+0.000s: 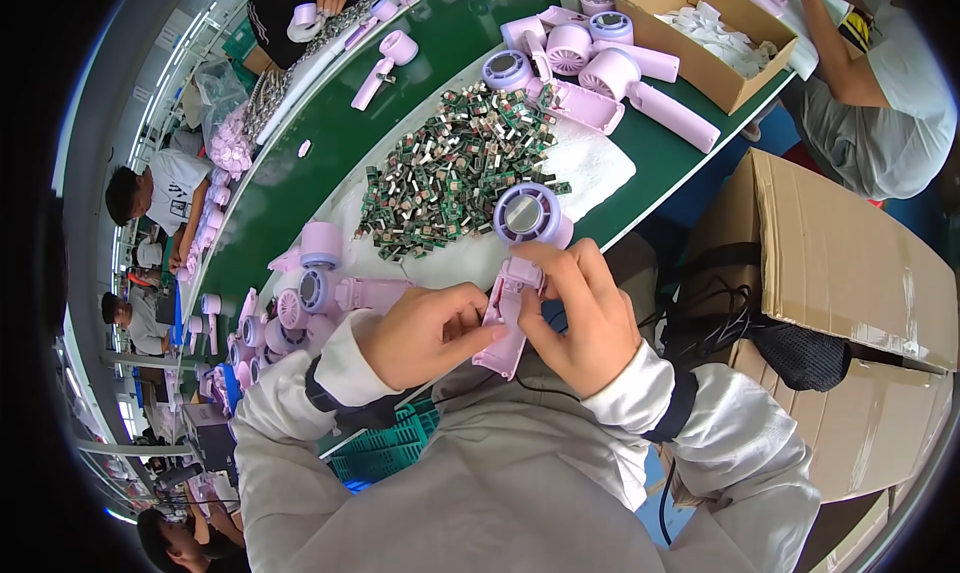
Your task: The person assembles a handheld fan by picking up a circuit board and a fan housing, connecting a wire to the board, and fitting the board into the housing. After pressing the components together, the person sets the assembly aside on the table.
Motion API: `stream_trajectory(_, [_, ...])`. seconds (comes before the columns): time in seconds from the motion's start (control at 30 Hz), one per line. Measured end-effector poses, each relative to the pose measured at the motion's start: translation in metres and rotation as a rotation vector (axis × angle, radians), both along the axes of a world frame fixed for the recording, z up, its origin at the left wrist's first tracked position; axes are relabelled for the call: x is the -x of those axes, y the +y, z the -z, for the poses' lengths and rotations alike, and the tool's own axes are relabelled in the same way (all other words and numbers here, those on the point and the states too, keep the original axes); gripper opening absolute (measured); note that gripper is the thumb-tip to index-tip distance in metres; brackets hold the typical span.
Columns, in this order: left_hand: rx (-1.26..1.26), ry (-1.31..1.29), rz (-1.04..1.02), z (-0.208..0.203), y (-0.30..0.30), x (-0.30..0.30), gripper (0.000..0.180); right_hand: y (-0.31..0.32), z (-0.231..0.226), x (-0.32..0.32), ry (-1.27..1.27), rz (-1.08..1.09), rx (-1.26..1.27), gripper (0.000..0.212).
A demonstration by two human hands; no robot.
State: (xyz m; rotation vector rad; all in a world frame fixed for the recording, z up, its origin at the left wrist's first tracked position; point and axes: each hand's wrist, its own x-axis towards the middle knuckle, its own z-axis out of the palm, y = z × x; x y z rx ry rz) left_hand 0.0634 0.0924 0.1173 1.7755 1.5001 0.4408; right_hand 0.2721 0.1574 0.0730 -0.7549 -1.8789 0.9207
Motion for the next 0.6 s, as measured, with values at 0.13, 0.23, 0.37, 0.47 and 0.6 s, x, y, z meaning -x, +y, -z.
stream_trajectory(0.13, [-0.159, 0.161, 0.030, 0.013, 0.002, -0.002, 0.020, 0.000, 0.001, -0.003, -0.151, 0.035, -0.086, 0.040])
stream_trajectory(0.23, [-0.267, 0.263, 0.059, 0.018, 0.005, -0.003, 0.023, 0.005, 0.000, -0.005, -0.322, -0.007, -0.023, 0.033])
stream_trajectory(0.37, [-0.371, 0.401, 0.108, 0.016, 0.007, -0.008, 0.026, 0.008, 0.015, -0.001, -0.249, -0.021, -0.101, 0.033])
stream_trajectory(0.47, [-0.391, 0.431, 0.117, 0.015, 0.009, -0.012, 0.024, 0.011, 0.016, 0.000, -0.252, -0.048, -0.090, 0.033])
stream_trajectory(0.6, [-0.494, 0.592, 0.123, 0.021, 0.011, -0.020, 0.019, 0.008, 0.020, 0.002, -0.251, -0.059, -0.155, 0.030])
